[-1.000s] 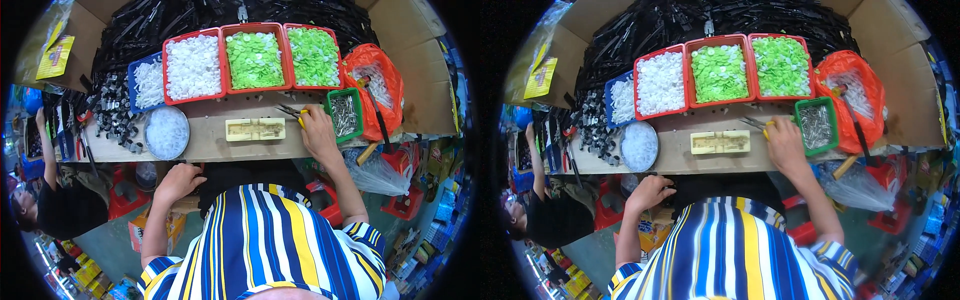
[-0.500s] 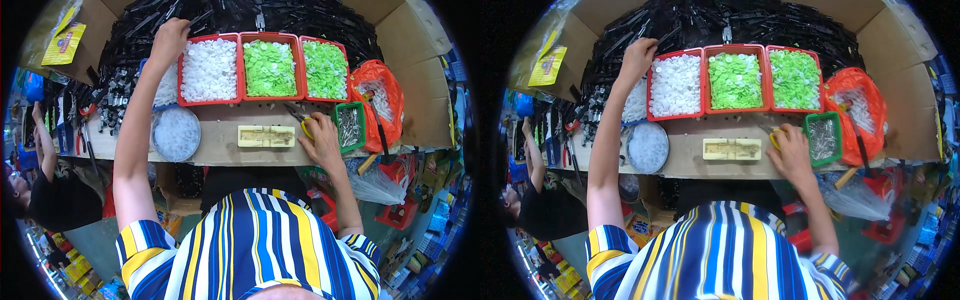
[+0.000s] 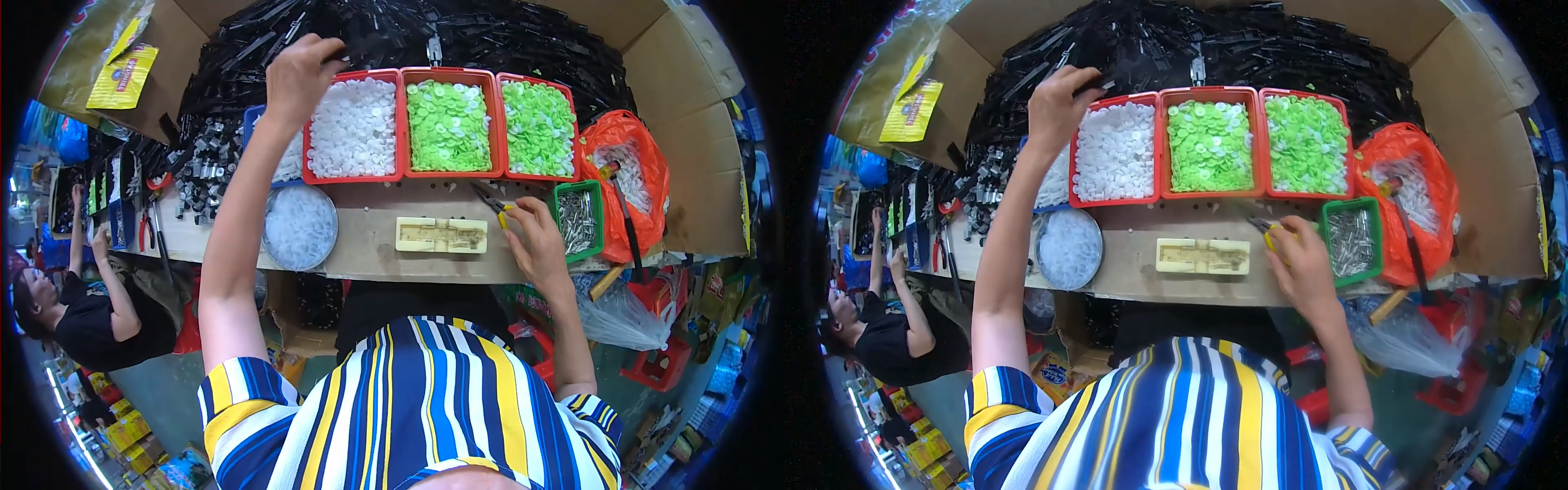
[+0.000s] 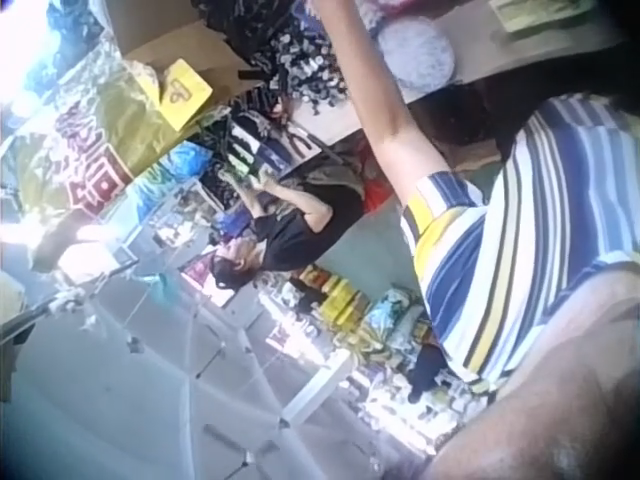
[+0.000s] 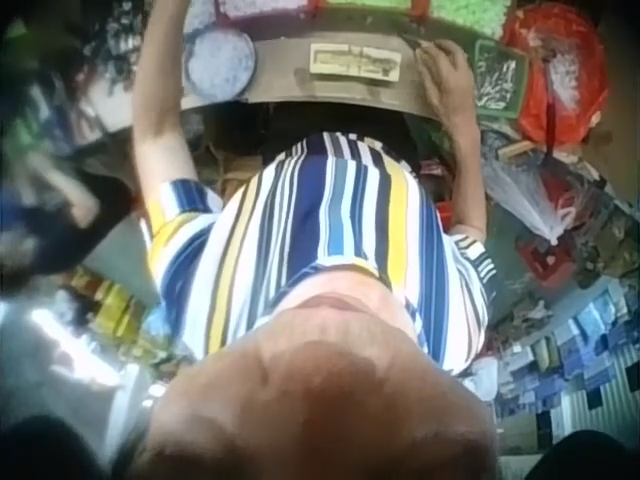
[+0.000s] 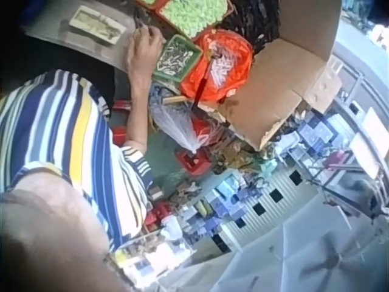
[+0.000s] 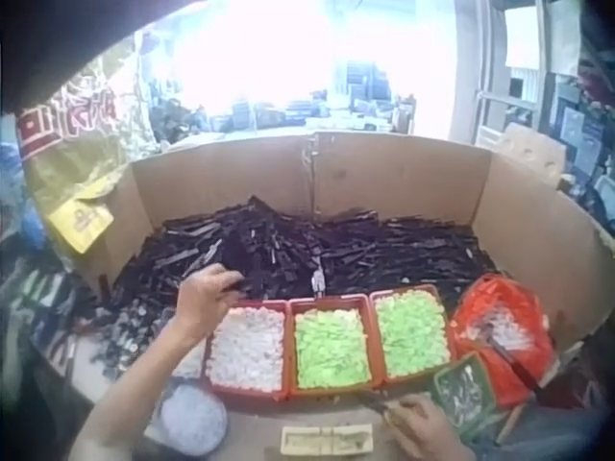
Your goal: Assembling small plastic components into a base mold using a hammer and pliers.
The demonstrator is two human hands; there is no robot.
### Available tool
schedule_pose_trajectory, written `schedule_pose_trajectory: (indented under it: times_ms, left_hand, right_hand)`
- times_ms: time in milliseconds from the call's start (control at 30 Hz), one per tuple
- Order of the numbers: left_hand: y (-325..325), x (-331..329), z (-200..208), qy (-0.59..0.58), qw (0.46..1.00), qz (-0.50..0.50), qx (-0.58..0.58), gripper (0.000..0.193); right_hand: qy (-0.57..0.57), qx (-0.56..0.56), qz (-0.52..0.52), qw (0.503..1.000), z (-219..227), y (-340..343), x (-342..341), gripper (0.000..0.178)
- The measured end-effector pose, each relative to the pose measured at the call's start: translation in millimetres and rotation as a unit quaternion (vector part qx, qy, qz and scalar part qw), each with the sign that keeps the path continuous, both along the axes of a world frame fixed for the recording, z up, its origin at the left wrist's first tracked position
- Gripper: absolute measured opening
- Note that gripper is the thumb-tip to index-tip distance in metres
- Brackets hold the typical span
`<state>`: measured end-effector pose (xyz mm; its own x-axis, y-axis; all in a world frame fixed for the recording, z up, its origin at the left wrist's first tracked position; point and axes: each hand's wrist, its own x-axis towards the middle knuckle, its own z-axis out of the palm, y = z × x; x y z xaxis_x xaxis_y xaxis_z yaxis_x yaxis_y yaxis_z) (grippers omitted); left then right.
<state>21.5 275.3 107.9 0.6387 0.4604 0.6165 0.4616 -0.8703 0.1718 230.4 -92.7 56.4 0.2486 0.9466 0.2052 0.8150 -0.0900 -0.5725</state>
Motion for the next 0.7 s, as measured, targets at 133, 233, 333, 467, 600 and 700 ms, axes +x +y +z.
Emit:
schedule_pose_trajectory:
  times_ms: [133,233,333,467,600,700]
  left_hand:
    - [-102,6,-2,0.055,0.995,-0.067,0.039,0.018]
    - [-170,1,-25,0.05,0.988,-0.142,-0.015,0.023]
    - [-210,-1,-52,0.059,0.984,-0.161,-0.051,0.03]
    - [-227,-9,-65,0.07,0.983,-0.153,-0.075,0.037]
    - [-228,-25,-65,0.041,0.975,-0.169,-0.138,0.037]
    - [-221,-55,-50,-0.018,0.978,-0.128,-0.165,0.036]
  right_hand:
    - [-0.025,0.143,0.003,0.989,27,15,-20,0.043]
    - [-0.05,0.166,0.032,0.984,36,29,-38,0.047]
    - [-0.109,0.123,0.07,0.984,29,40,-51,0.035]
    - [-0.16,0.044,0.089,0.982,-6,30,-50,0.03]
    - [-0.156,0.039,0.12,0.98,-12,28,-54,0.025]
    - [-0.173,0.026,0.165,0.971,-8,32,-55,0.028]
